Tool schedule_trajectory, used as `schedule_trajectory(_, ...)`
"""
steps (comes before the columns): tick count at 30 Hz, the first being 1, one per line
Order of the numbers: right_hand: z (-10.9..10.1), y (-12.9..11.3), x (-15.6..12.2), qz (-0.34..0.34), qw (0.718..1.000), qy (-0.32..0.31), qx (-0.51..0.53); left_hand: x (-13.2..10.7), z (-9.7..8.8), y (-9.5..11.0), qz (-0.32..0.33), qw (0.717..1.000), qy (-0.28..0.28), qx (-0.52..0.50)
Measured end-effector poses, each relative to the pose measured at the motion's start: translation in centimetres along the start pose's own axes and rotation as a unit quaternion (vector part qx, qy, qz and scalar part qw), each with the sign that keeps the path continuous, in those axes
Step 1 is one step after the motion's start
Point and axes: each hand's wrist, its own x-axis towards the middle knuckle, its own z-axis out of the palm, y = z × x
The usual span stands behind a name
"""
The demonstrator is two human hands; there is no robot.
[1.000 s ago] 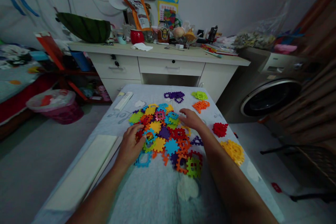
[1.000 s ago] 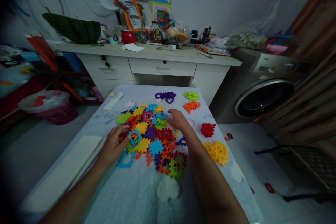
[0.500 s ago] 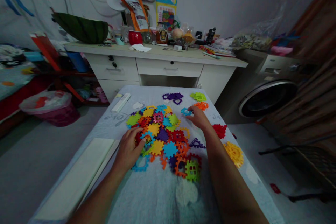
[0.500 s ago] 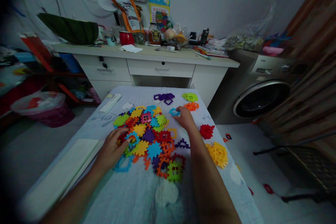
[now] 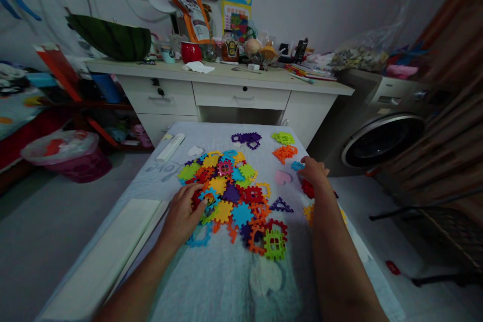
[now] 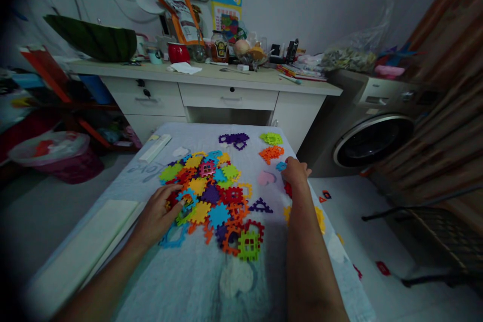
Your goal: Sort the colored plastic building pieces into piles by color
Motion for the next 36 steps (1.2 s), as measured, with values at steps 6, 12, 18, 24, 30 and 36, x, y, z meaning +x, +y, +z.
schedule_trajectory(6, -0.6, 0.0, 0.1, -0.014, 1.000, -0.019, -0.004, -0.1, -0.1, 0.1, 0.005, 1.000, 0.003, 0.004)
schedule_trajectory(12, -0.4, -0.1, 0.2, -0.036, 0.996, -0.083, -0.011, -0.1, -0.1, 0.2, 0.006, 1.000, 0.000, 0.002)
schedule_trajectory(18, -1.7, 2.0, 0.2, -0.049, 0.998, -0.021, 0.035, 0.0, -0.1, 0.2, 0.017, 1.000, 0.000, 0.007)
schedule_trajectory(24, -2.2, 3.9, -1.7, -0.102, 0.990, -0.093, 0.004, 0.0, -0.1, 0.0, 0.014, 1.000, 0.000, 0.009)
schedule_trajectory(30, -0.4, 4.2, -3.5, -0.126, 0.985, -0.099, -0.055, 0.1, -0.1, 0.3, 0.016, 1.000, 0.000, 0.008)
schedule_trajectory(36, -0.3, 4.8, -4.2, -0.133, 0.985, -0.090, -0.064, 0.1, -0.1, 0.1, 0.022, 1.000, 0.001, 0.007)
